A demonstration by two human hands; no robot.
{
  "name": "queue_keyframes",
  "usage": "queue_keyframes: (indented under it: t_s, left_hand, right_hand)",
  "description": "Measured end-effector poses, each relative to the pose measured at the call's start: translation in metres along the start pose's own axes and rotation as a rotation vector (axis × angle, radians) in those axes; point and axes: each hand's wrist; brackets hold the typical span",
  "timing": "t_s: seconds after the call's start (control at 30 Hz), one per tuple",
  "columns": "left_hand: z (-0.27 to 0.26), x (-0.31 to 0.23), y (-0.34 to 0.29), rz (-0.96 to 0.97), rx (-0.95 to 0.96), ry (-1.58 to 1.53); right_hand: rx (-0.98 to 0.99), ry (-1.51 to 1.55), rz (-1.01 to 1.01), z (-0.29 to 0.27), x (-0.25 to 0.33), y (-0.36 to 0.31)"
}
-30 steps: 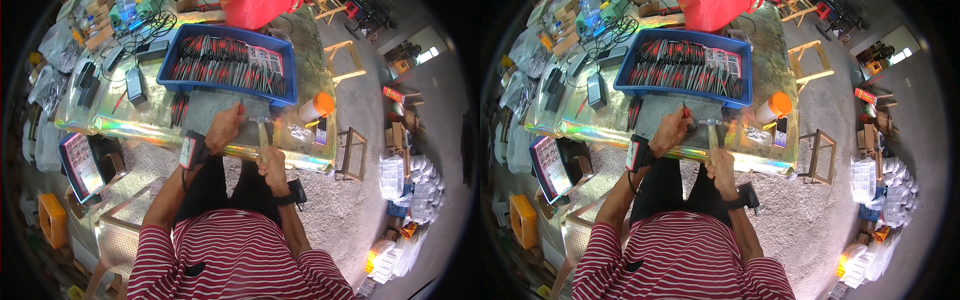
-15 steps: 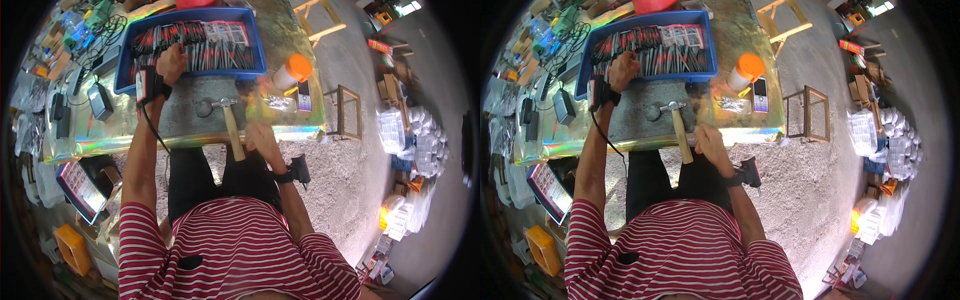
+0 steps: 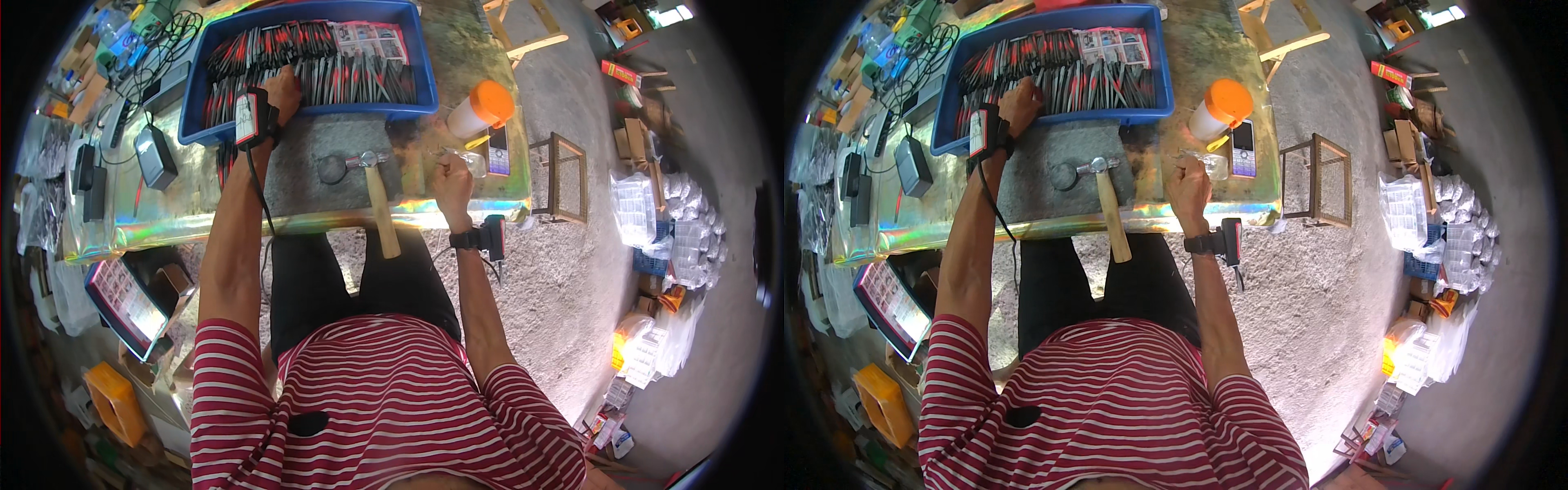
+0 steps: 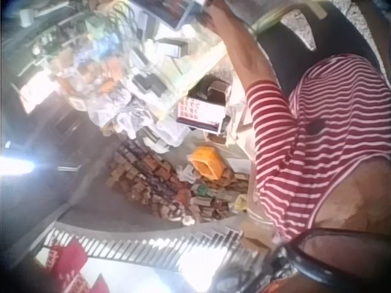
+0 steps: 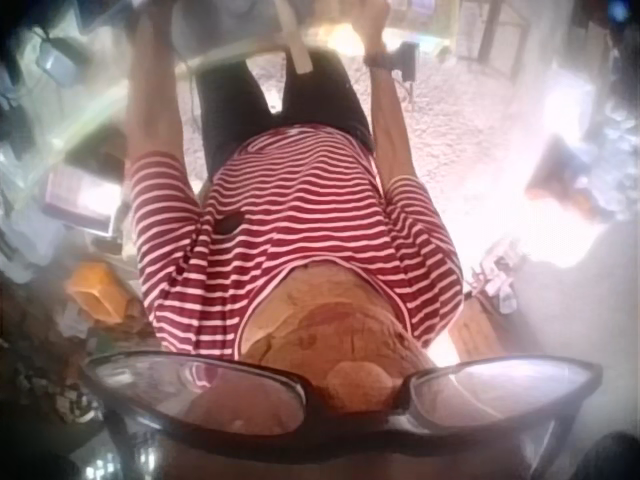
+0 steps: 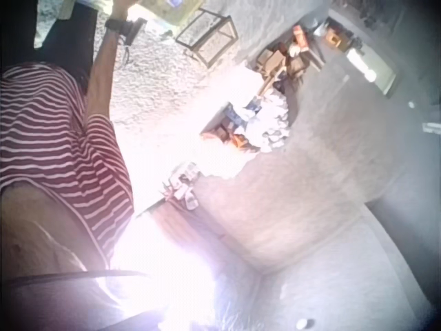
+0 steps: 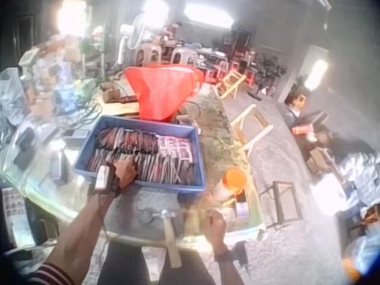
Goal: The person picks up a small metal piece and a connector by hand, positions them on a wooden block, and strikes the assembly with a hammer before placing the component back into a tray.
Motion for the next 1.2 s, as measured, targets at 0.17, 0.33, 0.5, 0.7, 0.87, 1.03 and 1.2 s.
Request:
queue_keyframes:
  t_s: [0.17,0.33,0.5,0.7,0.87,1.03,1.2]
  left_hand:
    - [-0.021,-0.024,-0.011,-0.032,-0.053,0.031]
    - [-0.028,-0.013,-0.030,0.106,-0.347,-0.202]
    - [-0.071,-0.021,-0.075,-0.030,-0.505,-0.456]
    - [-0.105,0.011,-0.137,-0.285,-0.679,-0.514]
    - [-0.092,0.054,-0.175,-0.490,-0.619,-0.432]
    - [-0.082,0.070,-0.185,-0.507,-0.501,-0.362]
    - [-0.067,0.069,-0.184,-0.372,-0.448,-0.143]
  right_hand:
    - [0.103,-0.027,0.148,0.000,-0.002,0.002]
    - [0.092,-0.042,0.045,0.001,0.003,0.003]
    - [0.136,-0.251,-0.183,-0.006,0.006,0.007]
    - [0.267,-0.350,-0.290,0.012,-0.030,0.009]
    - [0.254,-0.270,-0.282,0.006,-0.035,0.015]
    - [0.168,-0.292,-0.127,0.004,-0.003,0.017]
    - [0.205,-0.300,-0.103,0.000,0.000,0.016]
Point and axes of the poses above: each hand's wrist, its own y-axis towards the middle knuckle, its own z-axis out of the palm, x = y × z, and after that the axes turned 7 degrees about -x, right-handed
